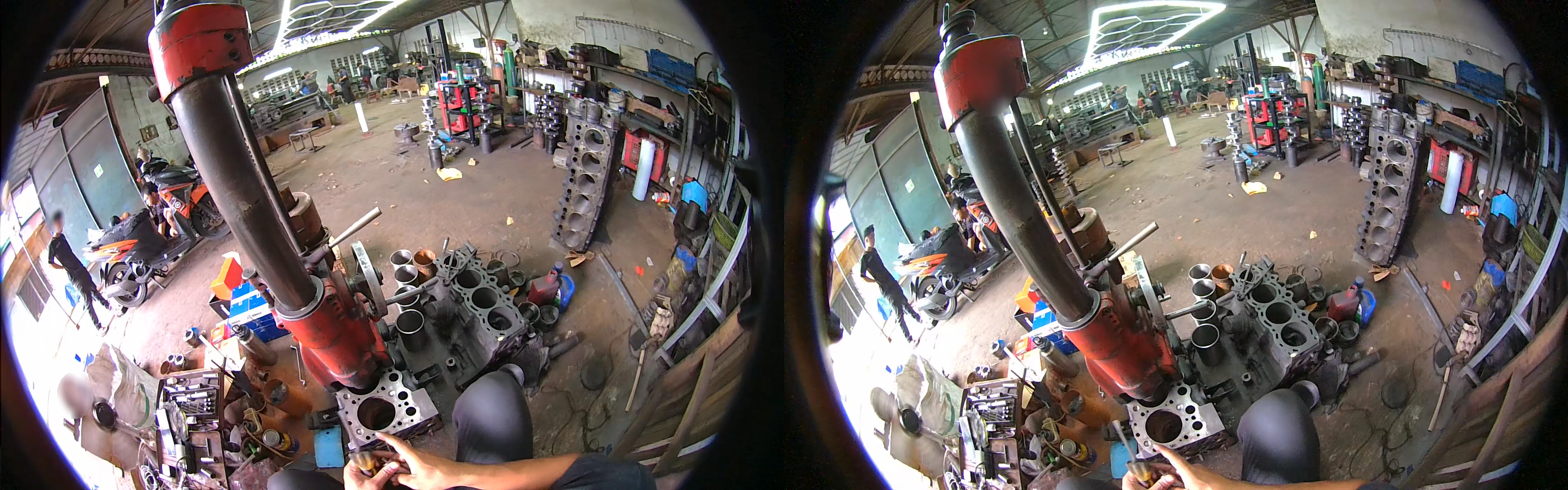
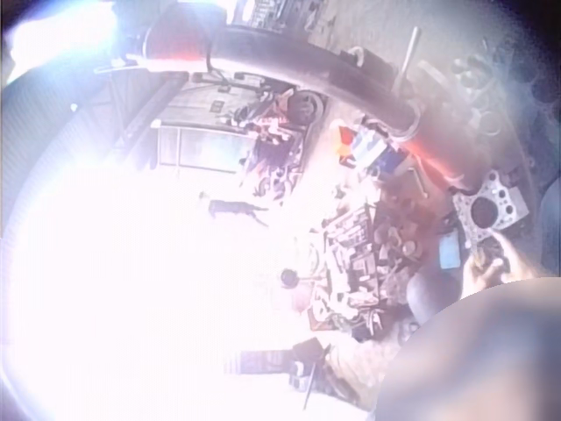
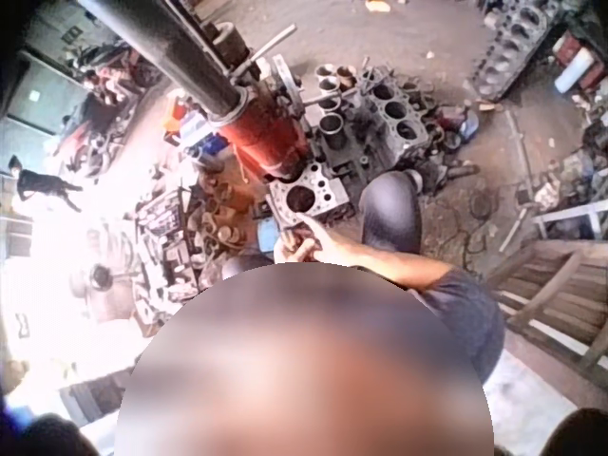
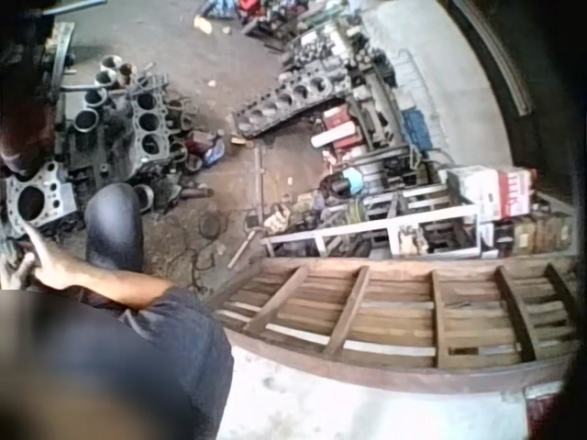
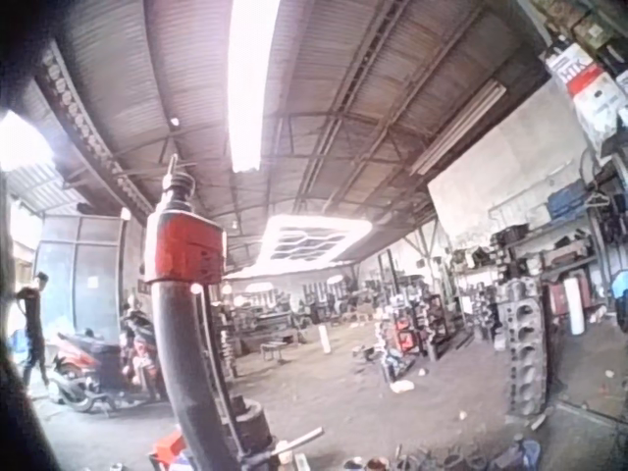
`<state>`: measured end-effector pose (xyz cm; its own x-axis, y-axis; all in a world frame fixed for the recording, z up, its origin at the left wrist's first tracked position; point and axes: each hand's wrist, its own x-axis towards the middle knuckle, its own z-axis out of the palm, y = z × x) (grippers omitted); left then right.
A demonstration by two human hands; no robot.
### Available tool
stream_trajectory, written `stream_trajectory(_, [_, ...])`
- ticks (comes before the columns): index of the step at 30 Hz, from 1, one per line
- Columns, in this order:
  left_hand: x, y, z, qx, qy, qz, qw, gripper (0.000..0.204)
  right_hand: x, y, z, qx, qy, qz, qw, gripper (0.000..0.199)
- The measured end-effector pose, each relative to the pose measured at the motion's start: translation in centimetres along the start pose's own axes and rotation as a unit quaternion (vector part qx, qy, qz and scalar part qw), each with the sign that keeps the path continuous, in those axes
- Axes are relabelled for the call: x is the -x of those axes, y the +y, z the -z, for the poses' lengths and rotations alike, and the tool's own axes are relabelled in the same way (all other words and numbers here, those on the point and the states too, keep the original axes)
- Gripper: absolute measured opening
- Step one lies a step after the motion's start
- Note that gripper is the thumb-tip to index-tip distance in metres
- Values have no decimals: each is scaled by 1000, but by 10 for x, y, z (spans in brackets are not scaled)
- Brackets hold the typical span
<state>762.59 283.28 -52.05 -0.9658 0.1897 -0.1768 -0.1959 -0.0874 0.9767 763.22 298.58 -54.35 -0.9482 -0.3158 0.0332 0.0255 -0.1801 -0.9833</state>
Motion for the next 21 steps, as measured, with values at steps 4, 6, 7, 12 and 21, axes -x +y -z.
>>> stream_trajectory(4, [-4, -2, 9, 9, 29, -45, 999, 24, -13, -3, 3, 79, -72, -8, 994, 85])
stream_trajectory(6, [-7, -4, 13, 11, 26, -27, 999, 25, -20, -3, 9, 45, -81, -45, 995, 78])
stream_trajectory(7, [-7, -4, 13, 32, 29, -67, 997, 27, -23, -3, 11, 63, -86, -53, 993, 75])
stream_trajectory(12, [-8, 13, 16, 81, 73, -59, 992, 21, -27, -18, 12, 163, -52, 18, 985, 55])
stream_trajectory(21, [9, 49, 24, 9, 55, -44, 997, 27, -26, -30, 17, 217, -120, -23, 968, 44])
